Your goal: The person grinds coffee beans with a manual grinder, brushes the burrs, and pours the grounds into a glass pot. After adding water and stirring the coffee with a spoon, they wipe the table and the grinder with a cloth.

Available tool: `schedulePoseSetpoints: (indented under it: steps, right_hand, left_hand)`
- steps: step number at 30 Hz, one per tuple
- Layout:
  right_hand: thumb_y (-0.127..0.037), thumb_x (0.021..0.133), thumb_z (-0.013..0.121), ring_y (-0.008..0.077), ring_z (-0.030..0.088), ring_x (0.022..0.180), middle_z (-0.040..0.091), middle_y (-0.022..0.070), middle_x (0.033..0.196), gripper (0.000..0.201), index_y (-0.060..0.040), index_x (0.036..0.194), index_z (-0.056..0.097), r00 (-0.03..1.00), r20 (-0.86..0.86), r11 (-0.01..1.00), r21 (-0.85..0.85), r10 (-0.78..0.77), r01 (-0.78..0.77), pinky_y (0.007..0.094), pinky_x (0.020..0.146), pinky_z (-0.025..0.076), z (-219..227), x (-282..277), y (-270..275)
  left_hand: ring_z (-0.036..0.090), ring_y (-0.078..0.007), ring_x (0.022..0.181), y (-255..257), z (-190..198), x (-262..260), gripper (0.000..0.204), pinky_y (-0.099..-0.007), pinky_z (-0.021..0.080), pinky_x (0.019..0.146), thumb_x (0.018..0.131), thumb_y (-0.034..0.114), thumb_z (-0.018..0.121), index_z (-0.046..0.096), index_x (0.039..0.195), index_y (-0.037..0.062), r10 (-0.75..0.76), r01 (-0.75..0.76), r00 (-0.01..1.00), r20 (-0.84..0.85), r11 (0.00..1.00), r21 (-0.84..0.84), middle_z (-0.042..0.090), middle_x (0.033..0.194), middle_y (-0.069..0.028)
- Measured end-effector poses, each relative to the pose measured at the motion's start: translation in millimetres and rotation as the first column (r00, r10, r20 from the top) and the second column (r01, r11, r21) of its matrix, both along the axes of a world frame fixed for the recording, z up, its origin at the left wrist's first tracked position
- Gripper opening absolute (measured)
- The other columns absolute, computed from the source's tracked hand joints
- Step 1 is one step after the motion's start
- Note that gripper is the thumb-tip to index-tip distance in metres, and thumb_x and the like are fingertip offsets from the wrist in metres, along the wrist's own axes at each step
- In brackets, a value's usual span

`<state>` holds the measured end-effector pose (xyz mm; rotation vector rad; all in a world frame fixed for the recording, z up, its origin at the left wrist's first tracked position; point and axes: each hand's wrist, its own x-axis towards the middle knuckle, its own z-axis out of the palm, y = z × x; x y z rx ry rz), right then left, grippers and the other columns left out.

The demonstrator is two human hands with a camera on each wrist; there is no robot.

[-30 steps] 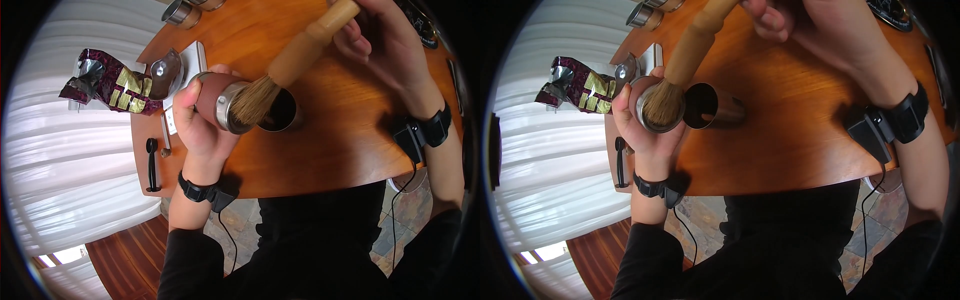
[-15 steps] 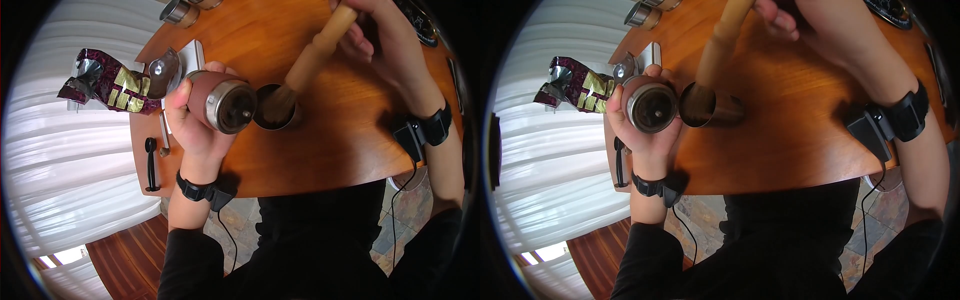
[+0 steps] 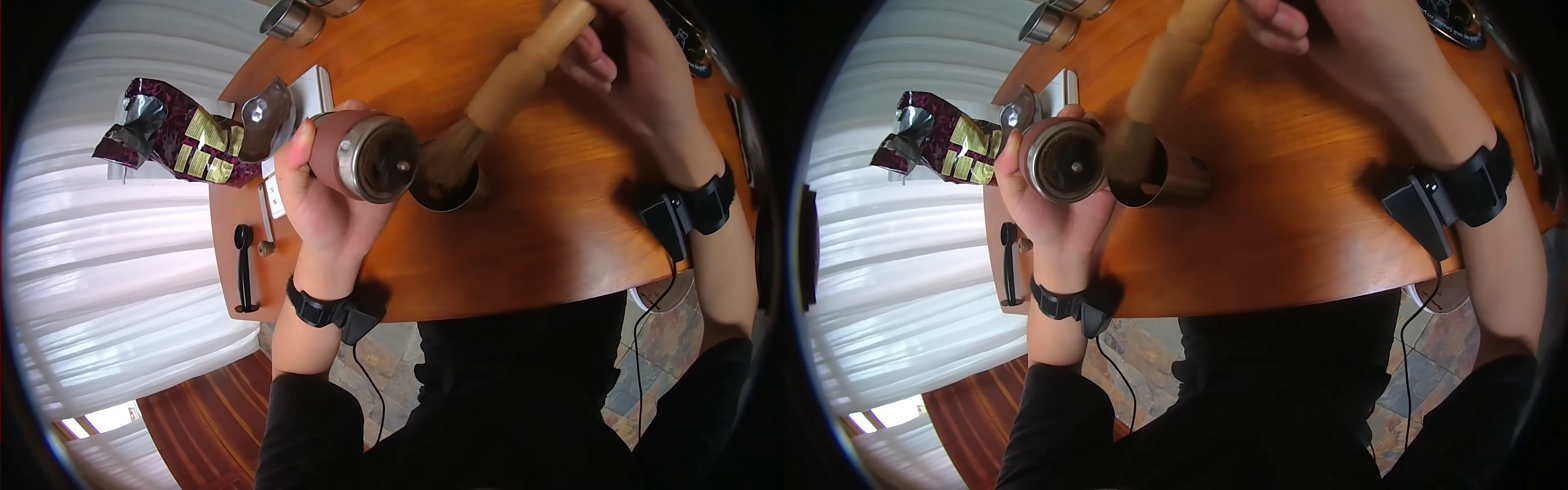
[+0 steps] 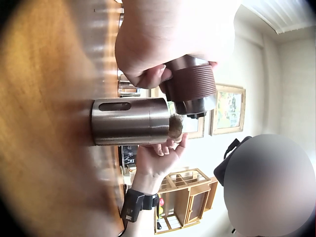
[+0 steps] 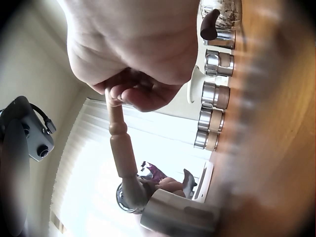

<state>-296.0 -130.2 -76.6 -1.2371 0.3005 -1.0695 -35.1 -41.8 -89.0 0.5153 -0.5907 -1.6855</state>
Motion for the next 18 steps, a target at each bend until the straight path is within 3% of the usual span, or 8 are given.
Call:
schedulePoseSetpoints:
  steps: [2, 4, 6, 8, 9, 11, 16, 18]
  right_hand:
    - [-0.019, 0.098, 0.05, 0.0088, 0.044, 0.039, 0.052, 0.0028, 0.054, 0.022, -0.0029, 0.083, 0.054, 0.998, 0.045, 0.996, -0.07, 0.05, -0.047, 0.022, 0.038, 0.037, 1.4, -3.8, -1.6]
    - [-0.02, 0.098, 0.049, 0.0088, 0.043, 0.039, 0.05, 0.0024, 0.053, 0.023, -0.0031, 0.083, 0.054, 0.981, 0.159, 0.978, 0.193, -0.113, 0.082, 0.022, 0.037, 0.036, 3.9, -5.3, 5.7]
    - [-0.021, 0.099, 0.048, 0.0084, 0.043, 0.039, 0.05, 0.0017, 0.053, 0.024, -0.0036, 0.083, 0.054, 0.978, 0.177, 0.981, 0.178, -0.107, 0.075, 0.0217, 0.038, 0.036, 2.9, -2.2, 3.4]
    - [-0.022, 0.099, 0.049, 0.0081, 0.043, 0.04, 0.051, 0.0016, 0.054, 0.024, -0.0037, 0.083, 0.053, 0.99, 0.13, 0.996, 0.085, -0.05, 0.039, 0.0216, 0.039, 0.036, -3.3, 0.8, -1.2]
    - [-0.022, 0.099, 0.049, 0.0082, 0.044, 0.04, 0.051, 0.0017, 0.055, 0.024, -0.0036, 0.084, 0.054, 0.995, 0.096, 0.999, 0.045, -0.005, 0.001, 0.0218, 0.04, 0.037, -5.6, -1.3, -4.2]
    - [-0.022, 0.099, 0.049, 0.0082, 0.044, 0.04, 0.051, 0.0018, 0.055, 0.024, -0.0036, 0.084, 0.054, 0.997, 0.076, 0.999, 0.049, -0.013, 0.01, 0.0218, 0.04, 0.037, -5.8, -2.6, -7.3]
    - [-0.022, 0.099, 0.049, 0.0077, 0.043, 0.04, 0.05, 0.0007, 0.053, 0.026, -0.0044, 0.081, 0.054, 1.0, -0.006, 0.999, 0.04, -0.006, 0.007, 0.0212, 0.038, 0.036, 7.1, -0.5, 3.3]
    - [-0.023, 0.099, 0.05, 0.0065, 0.041, 0.039, 0.048, -0.0007, 0.052, 0.029, -0.0054, 0.077, 0.054, 0.992, 0.071, 0.952, 0.295, -0.102, 0.077, 0.0204, 0.037, 0.034, 21.4, -2.3, 11.1]
  left_hand:
    - [0.061, -0.0266, 0.099, -0.3, -0.2, -2.1, 0.052, -0.0389, 0.05, 0.088, 0.09, 0.045, 0.051, 0.055, 0.113, -0.0021, -0.005, 0.005, 1.0, 0.015, 1.0, -0.009, 0.063, 0.107, -0.0155]
    - [0.061, -0.0256, 0.097, 1.3, 1.8, -8.2, 0.053, -0.0374, 0.05, 0.083, 0.091, 0.046, 0.05, 0.055, 0.114, -0.0017, 0.041, -0.042, 0.996, 0.078, 0.999, 0.009, 0.063, 0.106, -0.0147]
    - [0.061, -0.0247, 0.094, 0.9, 3.2, -7.6, 0.053, -0.0359, 0.051, 0.079, 0.092, 0.046, 0.049, 0.055, 0.115, -0.0014, 0.085, -0.089, 0.986, 0.144, 0.996, 0.022, 0.063, 0.106, -0.0139]
    - [0.061, -0.0208, 0.082, 0.1, 2.0, -1.1, 0.058, -0.031, 0.049, 0.064, 0.094, 0.051, 0.047, 0.054, 0.118, -0.0004, -0.071, 0.071, 0.995, 0.075, 0.997, 0.003, 0.063, 0.105, -0.0124]
    - [0.061, -0.0208, 0.082, -0.4, 1.1, -0.4, 0.058, -0.031, 0.049, 0.064, 0.094, 0.051, 0.047, 0.054, 0.118, -0.0004, -0.074, 0.074, 0.994, 0.079, 0.997, 0.003, 0.063, 0.105, -0.0124]
    - [0.058, -0.0169, 0.071, -1.7, 0.0, -1.0, 0.061, -0.0261, 0.043, 0.05, 0.095, 0.057, 0.043, 0.054, 0.118, 0.0014, -0.071, 0.074, 0.992, 0.106, 0.997, -0.027, 0.063, 0.103, -0.0115]
    - [0.055, -0.0144, 0.064, -1.0, 3.7, -4.1, 0.062, -0.0222, 0.039, 0.044, 0.097, 0.058, 0.039, 0.054, 0.118, 0.0026, -0.041, 0.042, 0.992, 0.117, 0.999, -0.001, 0.063, 0.1, -0.0112]
    - [0.055, -0.0139, 0.063, -0.7, 3.7, -4.6, 0.061, -0.0216, 0.038, 0.044, 0.097, 0.058, 0.038, 0.053, 0.119, 0.003, -0.049, 0.05, 0.994, 0.097, 0.999, -0.003, 0.063, 0.099, -0.011]
